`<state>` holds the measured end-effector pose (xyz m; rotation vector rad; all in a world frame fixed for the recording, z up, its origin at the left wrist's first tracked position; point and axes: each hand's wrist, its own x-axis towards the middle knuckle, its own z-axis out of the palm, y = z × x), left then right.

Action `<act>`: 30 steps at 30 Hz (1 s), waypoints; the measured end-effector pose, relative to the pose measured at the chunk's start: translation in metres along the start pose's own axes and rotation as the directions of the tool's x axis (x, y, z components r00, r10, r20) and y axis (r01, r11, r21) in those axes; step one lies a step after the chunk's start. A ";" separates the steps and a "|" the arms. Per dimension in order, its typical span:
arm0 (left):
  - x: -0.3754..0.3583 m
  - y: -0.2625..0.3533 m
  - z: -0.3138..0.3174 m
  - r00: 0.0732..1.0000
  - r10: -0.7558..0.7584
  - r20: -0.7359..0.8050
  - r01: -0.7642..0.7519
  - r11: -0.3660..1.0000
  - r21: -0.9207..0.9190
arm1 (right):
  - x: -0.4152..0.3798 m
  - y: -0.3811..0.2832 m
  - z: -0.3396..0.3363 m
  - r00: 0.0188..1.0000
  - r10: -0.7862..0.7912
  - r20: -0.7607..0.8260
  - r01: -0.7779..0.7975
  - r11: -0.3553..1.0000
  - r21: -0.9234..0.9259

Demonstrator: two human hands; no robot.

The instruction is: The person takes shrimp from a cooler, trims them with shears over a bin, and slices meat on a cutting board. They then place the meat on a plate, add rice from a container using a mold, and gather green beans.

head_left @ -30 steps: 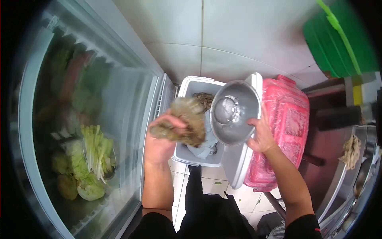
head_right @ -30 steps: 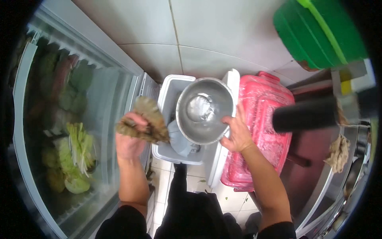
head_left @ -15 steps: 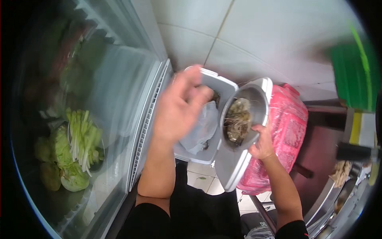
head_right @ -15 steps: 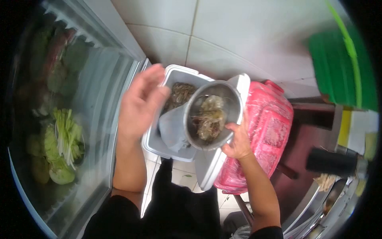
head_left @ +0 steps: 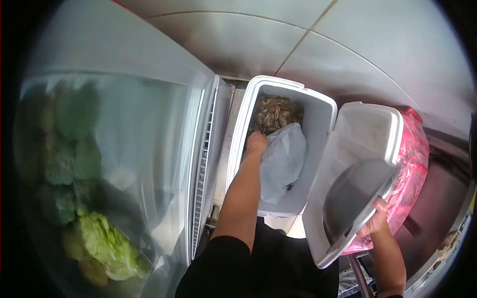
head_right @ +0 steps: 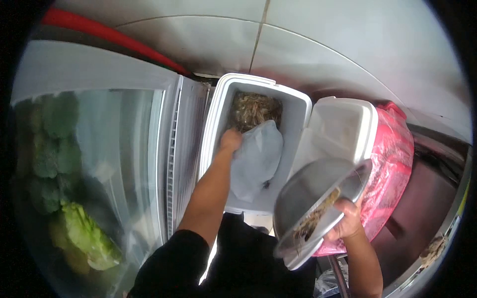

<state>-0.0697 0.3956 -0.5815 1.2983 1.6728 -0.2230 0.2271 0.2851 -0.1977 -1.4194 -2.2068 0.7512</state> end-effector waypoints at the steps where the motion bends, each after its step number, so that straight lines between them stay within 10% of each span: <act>1: 0.009 -0.002 0.005 1.000 -0.017 0.000 0.017 1.000 -0.017 | -0.001 0.001 0.001 1.000 0.009 0.008 -0.009 1.000 0.008; 6: 0.072 -0.005 0.023 0.959 0.106 0.261 -0.176 0.949 0.261 | -0.006 0.008 0.002 0.998 0.052 0.036 -0.054 0.997 0.052; 13: 0.124 -0.027 0.067 0.949 -0.096 0.299 0.020 0.969 0.248 | -0.010 0.011 0.005 0.993 0.103 0.064 -0.108 0.990 0.090; 30: -0.003 0.068 -0.052 0.981 -0.167 -0.096 0.152 0.978 -0.145 | -0.025 0.021 0.003 0.988 0.148 0.049 -0.154 0.979 0.135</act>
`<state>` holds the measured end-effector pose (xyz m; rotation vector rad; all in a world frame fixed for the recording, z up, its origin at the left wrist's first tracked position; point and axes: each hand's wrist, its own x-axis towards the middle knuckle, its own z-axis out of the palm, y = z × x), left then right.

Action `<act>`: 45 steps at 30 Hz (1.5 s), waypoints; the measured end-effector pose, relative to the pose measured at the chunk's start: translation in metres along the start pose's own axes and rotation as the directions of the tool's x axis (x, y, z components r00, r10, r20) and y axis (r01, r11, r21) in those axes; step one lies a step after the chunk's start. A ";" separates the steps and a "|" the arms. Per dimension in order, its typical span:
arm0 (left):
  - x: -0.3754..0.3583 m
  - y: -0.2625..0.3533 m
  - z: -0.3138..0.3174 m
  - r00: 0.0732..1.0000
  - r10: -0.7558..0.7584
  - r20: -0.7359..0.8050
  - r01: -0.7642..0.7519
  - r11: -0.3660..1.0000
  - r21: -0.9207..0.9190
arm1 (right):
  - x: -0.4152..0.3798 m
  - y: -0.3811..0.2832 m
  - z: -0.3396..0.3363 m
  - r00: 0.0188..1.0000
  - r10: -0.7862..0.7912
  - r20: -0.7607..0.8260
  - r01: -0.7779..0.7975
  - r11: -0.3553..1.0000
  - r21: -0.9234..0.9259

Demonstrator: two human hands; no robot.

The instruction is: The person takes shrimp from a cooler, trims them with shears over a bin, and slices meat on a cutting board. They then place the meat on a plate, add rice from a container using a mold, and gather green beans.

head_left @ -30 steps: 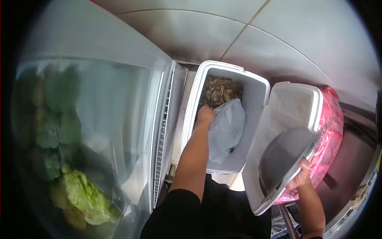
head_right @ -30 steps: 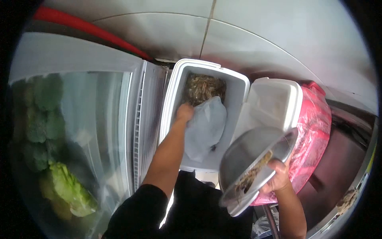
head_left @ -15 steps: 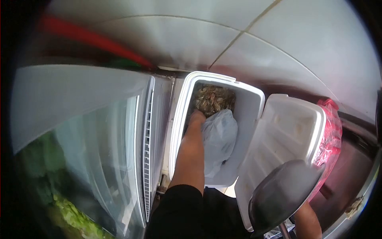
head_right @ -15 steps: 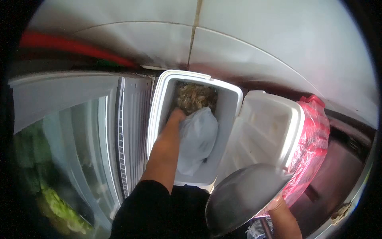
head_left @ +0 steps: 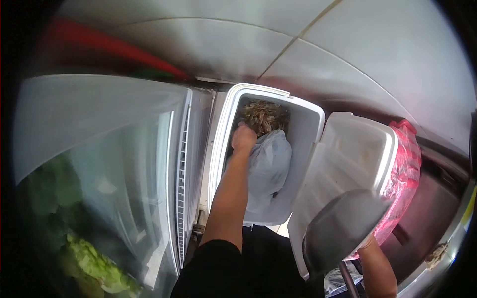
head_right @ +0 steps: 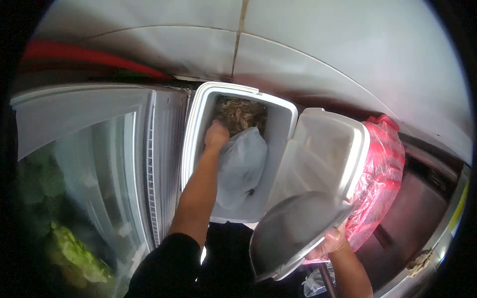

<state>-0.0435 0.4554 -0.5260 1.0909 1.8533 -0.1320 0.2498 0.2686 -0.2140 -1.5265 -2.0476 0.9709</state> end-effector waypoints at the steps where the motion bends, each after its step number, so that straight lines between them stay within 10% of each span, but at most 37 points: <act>1: -0.014 -0.001 -0.005 0.991 0.088 -0.096 -0.095 0.993 -0.076 | -0.003 0.001 -0.001 1.000 -0.008 -0.011 0.008 1.000 -0.001; 5: -0.078 0.007 -0.033 0.941 0.248 -0.230 -0.336 0.602 -0.725 | -0.013 0.006 0.002 0.999 -0.013 -0.046 0.014 1.000 0.018; 17: -0.118 -0.005 -0.033 0.917 0.226 -0.330 -0.397 0.421 -0.815 | -0.009 0.006 0.003 0.999 0.042 -0.019 -0.041 0.996 0.081; 23: -0.122 -0.008 -0.036 0.915 0.142 -0.376 -0.351 0.739 -0.575 | 0.000 -0.004 0.004 0.998 0.047 -0.045 -0.044 0.998 0.052; 26: -0.094 -0.021 -0.015 0.948 0.252 -0.193 -0.243 0.968 0.071 | 0.007 -0.005 0.003 1.000 -0.018 -0.021 0.019 1.000 0.016; 38: 0.039 -0.017 0.042 0.992 0.108 -0.064 -0.115 0.988 -0.108 | 0.021 -0.010 -0.001 0.997 -0.059 0.058 0.060 0.998 -0.028; 45: 0.110 -0.027 0.068 0.950 0.309 -0.043 -0.308 0.951 0.027 | 0.017 -0.001 0.005 0.997 -0.014 0.078 0.015 1.000 -0.021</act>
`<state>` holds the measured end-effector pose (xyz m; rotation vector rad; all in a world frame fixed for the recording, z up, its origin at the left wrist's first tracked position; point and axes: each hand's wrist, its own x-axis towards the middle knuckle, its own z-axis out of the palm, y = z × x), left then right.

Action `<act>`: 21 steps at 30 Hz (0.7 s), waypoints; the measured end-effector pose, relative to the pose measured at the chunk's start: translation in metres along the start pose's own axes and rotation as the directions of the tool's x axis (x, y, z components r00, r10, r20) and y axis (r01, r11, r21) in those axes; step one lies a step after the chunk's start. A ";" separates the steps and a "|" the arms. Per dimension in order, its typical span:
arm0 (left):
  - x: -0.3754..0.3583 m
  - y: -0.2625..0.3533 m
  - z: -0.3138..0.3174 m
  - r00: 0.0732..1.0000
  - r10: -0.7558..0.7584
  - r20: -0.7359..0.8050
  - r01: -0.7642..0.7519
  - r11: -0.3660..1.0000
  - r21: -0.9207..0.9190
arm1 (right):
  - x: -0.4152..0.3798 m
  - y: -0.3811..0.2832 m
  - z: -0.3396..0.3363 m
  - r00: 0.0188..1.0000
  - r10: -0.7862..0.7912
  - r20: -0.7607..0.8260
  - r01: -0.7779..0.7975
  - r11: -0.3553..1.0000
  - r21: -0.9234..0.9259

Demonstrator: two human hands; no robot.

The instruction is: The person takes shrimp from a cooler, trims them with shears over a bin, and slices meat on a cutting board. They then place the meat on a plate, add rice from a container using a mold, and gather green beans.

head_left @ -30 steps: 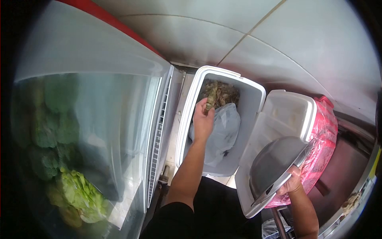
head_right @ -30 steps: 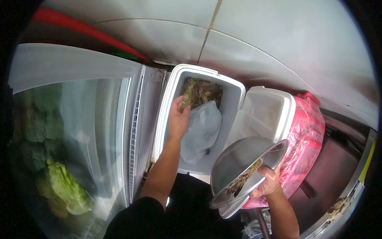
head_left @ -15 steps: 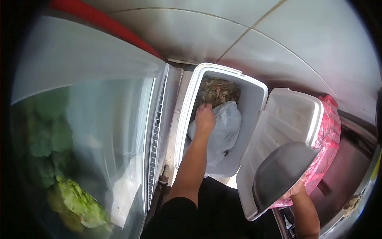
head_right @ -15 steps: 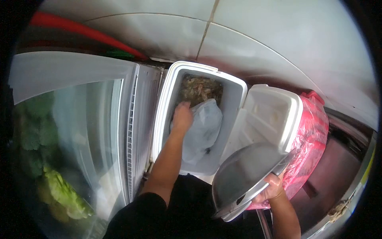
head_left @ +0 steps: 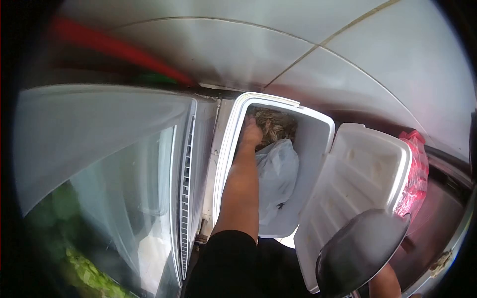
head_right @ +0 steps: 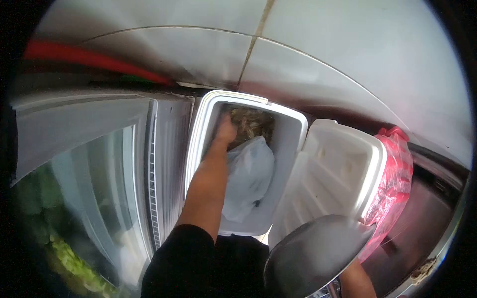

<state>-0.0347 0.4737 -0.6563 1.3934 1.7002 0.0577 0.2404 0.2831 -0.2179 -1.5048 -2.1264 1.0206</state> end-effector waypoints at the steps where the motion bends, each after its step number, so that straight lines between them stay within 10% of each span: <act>1: -0.003 0.005 -0.004 0.999 -0.006 0.033 0.007 1.000 -0.025 | -0.001 0.001 0.001 1.000 0.005 0.004 -0.005 1.000 0.001; 12: -0.060 0.040 -0.036 0.862 -0.249 0.442 0.124 0.948 0.293 | -0.004 0.002 0.003 0.999 0.032 0.009 -0.033 0.999 0.022; 21: -0.069 0.043 -0.032 0.992 -0.105 0.064 0.074 0.927 0.369 | -0.003 0.002 0.005 0.999 0.034 0.008 -0.034 0.999 0.020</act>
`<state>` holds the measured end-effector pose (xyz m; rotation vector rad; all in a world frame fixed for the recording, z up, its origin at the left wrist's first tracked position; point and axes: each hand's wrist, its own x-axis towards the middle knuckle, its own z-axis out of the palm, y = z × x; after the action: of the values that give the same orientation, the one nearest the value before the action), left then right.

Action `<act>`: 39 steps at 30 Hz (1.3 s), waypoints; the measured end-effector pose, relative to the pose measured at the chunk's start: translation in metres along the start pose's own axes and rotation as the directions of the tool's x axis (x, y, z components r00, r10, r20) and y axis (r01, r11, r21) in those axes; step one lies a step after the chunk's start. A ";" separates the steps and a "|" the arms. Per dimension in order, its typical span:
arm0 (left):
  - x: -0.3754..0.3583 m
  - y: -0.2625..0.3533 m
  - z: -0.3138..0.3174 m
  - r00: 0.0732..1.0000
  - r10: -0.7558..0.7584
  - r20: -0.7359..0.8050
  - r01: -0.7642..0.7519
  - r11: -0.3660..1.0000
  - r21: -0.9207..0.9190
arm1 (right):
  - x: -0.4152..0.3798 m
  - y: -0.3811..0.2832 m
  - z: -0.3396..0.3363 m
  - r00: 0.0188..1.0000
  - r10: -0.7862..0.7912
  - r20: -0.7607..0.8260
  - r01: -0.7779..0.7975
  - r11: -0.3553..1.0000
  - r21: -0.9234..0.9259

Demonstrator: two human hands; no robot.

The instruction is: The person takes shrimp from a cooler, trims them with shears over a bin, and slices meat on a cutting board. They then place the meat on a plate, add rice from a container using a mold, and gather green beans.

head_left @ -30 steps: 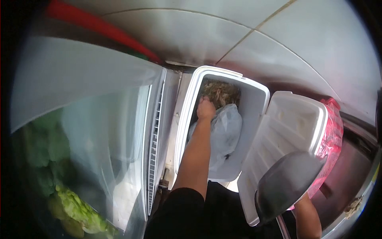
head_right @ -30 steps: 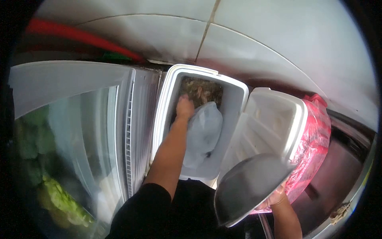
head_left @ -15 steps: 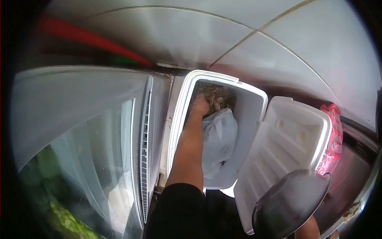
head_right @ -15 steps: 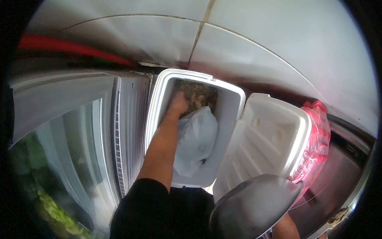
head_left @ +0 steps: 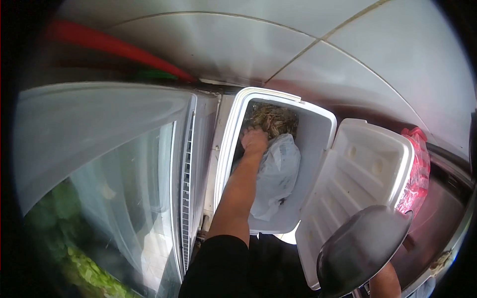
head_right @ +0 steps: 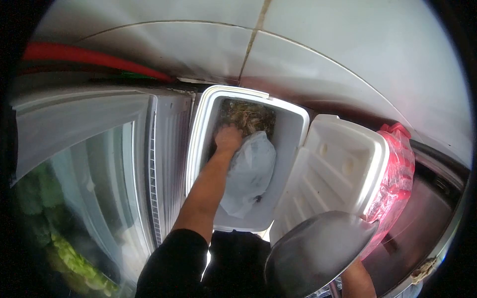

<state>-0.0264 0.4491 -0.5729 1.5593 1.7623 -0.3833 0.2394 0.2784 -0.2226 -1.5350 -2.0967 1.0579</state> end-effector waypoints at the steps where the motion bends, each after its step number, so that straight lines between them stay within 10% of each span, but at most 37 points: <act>1: 0.011 -0.004 0.012 0.999 0.013 -0.049 -0.015 0.999 -0.041 | -0.001 0.000 0.000 1.000 0.004 0.001 -0.004 1.000 0.001; 6: 0.058 -0.022 0.039 0.969 0.080 -0.233 -0.140 0.958 -0.252 | -0.001 0.004 0.001 1.000 0.013 0.006 -0.013 1.000 0.001; 12: 0.071 -0.014 0.024 0.994 -0.080 0.074 0.101 0.932 -0.349 | -0.005 0.008 0.000 0.999 0.030 0.015 -0.030 1.000 -0.002; 15: 0.080 -0.015 0.034 0.997 -0.060 -0.047 0.038 0.922 -0.386 | -0.006 0.010 0.000 0.999 0.038 0.015 -0.038 0.999 -0.002; 21: 0.081 -0.013 0.019 0.973 0.108 0.203 -0.058 0.970 -0.237 | -0.012 0.012 -0.001 0.999 0.051 0.019 -0.051 0.999 -0.003; 30: 0.081 -0.013 0.026 0.985 0.163 0.059 -0.142 0.952 -0.270 | -0.018 0.010 -0.002 0.998 0.057 0.018 -0.057 0.998 -0.006; 39: 0.000 -0.007 -0.009 0.972 -0.094 -0.216 0.001 0.918 -0.397 | -0.034 0.011 -0.009 0.999 0.051 0.000 -0.051 0.999 -0.014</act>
<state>-0.0359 0.4532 -0.5683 1.3090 1.9126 0.1379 0.2644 0.2523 -0.2193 -1.6023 -2.0798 1.0637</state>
